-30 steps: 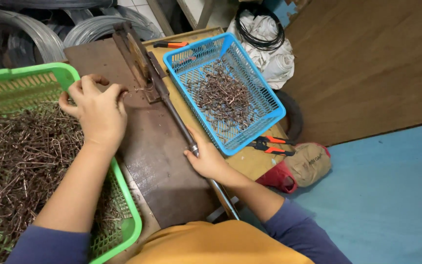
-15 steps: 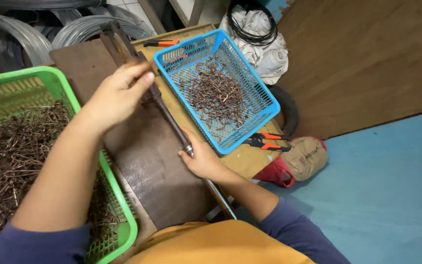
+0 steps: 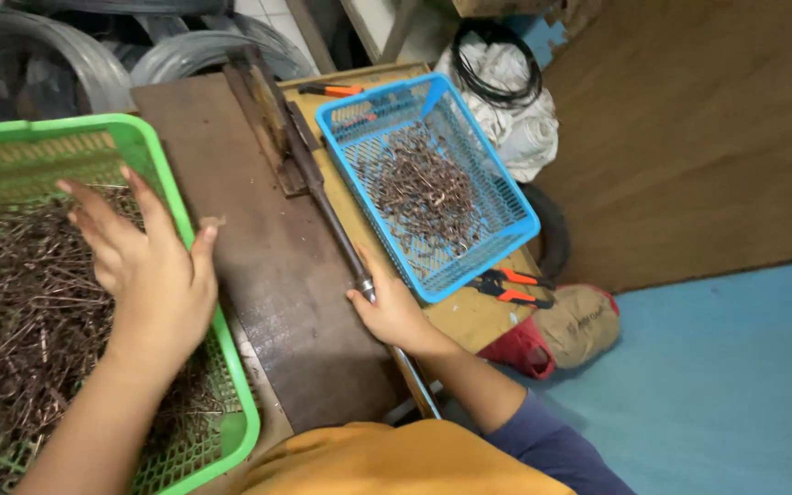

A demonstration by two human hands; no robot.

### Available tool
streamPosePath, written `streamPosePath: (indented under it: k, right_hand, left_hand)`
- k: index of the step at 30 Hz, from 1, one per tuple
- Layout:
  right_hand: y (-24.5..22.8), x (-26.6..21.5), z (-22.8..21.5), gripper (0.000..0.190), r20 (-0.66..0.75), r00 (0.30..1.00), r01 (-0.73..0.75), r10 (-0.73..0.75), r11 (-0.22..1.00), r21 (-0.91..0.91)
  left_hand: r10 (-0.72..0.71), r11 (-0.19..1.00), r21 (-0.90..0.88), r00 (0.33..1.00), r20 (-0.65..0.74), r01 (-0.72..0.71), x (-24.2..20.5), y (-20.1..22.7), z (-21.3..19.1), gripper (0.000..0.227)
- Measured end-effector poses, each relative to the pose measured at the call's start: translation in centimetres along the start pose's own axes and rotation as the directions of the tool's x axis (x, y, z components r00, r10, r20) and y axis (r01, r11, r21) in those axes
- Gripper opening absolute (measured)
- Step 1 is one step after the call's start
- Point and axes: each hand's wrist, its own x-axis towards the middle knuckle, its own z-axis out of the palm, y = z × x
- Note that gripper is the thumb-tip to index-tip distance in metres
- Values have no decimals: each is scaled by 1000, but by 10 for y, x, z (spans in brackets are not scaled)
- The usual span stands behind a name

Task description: Manually bending small metal hooks using a lever-operated jig on a workbench.

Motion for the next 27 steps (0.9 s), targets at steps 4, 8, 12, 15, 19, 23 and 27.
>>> streamPosePath:
  k: [4,8,12,15,19,23,27]
  right_hand:
    - [1,-1,0,91,3,1000,13,-13,1000,14]
    - [8,0,3,93,12,999,43,-43,999,29]
    - [10,4,2,88,21,999,25,-25,999,36]
    - [-4,0,0,89,3,998,-55,55,998,33]
    - [13,10,8,86,18,997,-72,72,997,19]
    - [8,6,6,87,14,998,-66,65,997,47]
    - [-11,-1,-1,87,0,997,-77,77,992,98]
  left_hand:
    - [-90,996,17,996,-7,90,-8,-26,5,91]
    - [-205,971,127,979,-2,204,5,-71,20,94]
    - [-411,890,268,904,114,370,28,-129,55,104]
    - [-424,858,393,887,182,330,26,-153,87,93]
    - [-470,825,445,861,196,349,37,-146,94,87]
    - [-317,929,225,945,84,292,31,-99,81,72]
    - [-77,970,211,975,-211,122,25,-97,135,55]
